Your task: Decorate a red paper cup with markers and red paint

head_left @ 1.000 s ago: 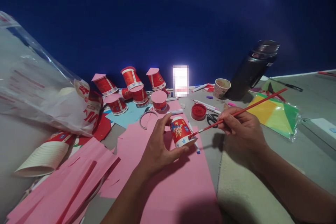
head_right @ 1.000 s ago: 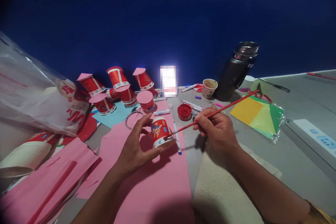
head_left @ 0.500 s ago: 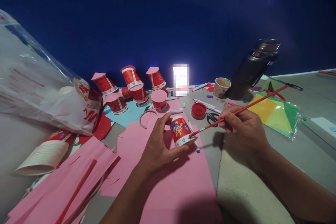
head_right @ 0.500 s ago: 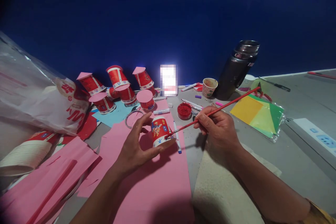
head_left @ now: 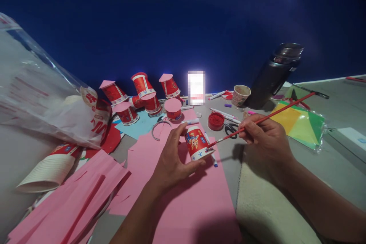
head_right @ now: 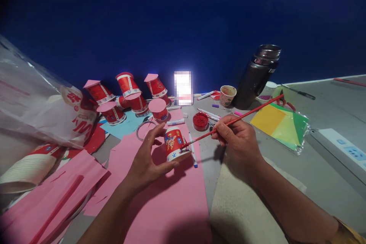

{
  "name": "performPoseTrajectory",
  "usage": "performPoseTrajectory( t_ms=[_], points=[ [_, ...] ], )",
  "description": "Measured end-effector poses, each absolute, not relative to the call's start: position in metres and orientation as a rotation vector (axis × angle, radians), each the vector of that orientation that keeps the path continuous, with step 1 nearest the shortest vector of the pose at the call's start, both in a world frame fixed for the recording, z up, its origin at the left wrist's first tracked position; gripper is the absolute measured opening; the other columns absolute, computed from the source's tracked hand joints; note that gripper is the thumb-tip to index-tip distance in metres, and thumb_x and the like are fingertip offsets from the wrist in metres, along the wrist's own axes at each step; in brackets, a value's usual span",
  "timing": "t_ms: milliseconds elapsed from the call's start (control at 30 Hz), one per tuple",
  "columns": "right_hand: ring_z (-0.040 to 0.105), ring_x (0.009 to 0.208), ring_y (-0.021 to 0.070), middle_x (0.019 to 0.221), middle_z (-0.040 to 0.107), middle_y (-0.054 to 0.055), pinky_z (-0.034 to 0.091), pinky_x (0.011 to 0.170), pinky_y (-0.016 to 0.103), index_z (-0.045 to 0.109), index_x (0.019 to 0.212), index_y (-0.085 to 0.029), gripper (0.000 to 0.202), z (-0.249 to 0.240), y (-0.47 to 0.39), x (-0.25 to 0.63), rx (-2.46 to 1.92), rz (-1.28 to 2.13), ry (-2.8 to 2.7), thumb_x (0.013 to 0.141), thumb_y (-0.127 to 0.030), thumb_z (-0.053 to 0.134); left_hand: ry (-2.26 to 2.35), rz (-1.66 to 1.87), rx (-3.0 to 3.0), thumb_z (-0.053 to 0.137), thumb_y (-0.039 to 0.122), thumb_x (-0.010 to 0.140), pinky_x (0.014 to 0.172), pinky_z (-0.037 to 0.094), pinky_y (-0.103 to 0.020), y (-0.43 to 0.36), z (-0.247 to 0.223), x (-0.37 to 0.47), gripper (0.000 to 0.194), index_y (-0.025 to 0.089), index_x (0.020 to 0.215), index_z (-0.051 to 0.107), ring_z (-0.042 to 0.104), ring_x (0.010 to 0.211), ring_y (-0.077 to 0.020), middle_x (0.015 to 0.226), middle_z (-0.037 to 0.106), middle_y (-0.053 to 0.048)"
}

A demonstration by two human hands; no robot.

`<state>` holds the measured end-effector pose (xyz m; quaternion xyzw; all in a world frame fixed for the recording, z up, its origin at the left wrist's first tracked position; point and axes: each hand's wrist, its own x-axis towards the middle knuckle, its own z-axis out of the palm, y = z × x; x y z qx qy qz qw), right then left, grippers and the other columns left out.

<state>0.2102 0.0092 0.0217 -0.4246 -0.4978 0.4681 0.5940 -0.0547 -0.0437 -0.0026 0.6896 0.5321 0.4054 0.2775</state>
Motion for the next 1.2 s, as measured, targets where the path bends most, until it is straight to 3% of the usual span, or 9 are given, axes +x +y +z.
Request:
performPoseTrajectory(
  t_ms=[433, 767, 1200],
  points=[
    [0.054, 0.048, 0.0123, 0.062, 0.069, 0.001, 0.043, 0.042, 0.024, 0.075, 0.074, -0.023, 0.042, 0.0197, 0.0057, 0.209, -1.011, 1.157, -1.164, 0.074, -0.06, 0.093, 1.41, 1.084, 1.863, 0.09, 0.04, 0.078, 0.111, 0.052, -0.055, -0.0446, -0.0016, -0.0548, 0.096, 0.037, 0.158, 0.037, 0.059, 0.137, -0.034, 0.154, 0.054, -0.011],
    [0.058, 0.049, 0.0128, 0.061, 0.069, 0.002, 0.043, 0.041, 0.023, 0.075, 0.073, -0.022, 0.042, 0.02, 0.01, 0.2127, -0.979, 1.092, -1.149, 0.076, -0.06, 0.091, 1.403, 1.097, 1.829, 0.09, 0.04, 0.077, 0.111, 0.053, -0.057, -0.0452, -0.0024, -0.0557, 0.095, 0.038, 0.157, 0.04, 0.059, 0.138, -0.0357, 0.154, 0.055, -0.01],
    [0.057, 0.047, 0.0114, 0.059, 0.068, 0.002, 0.043, 0.041, 0.021, 0.075, 0.07, -0.022, 0.045, 0.0248, 0.0071, 0.2108, -0.981, 1.126, -1.122, 0.07, -0.062, 0.095, 1.389, 1.107, 1.82, 0.09, 0.039, 0.079, 0.111, 0.053, -0.058, -0.0453, -0.0011, -0.0554, 0.094, 0.037, 0.157, 0.039, 0.059, 0.138, -0.0355, 0.156, 0.054, -0.011]
  ],
)
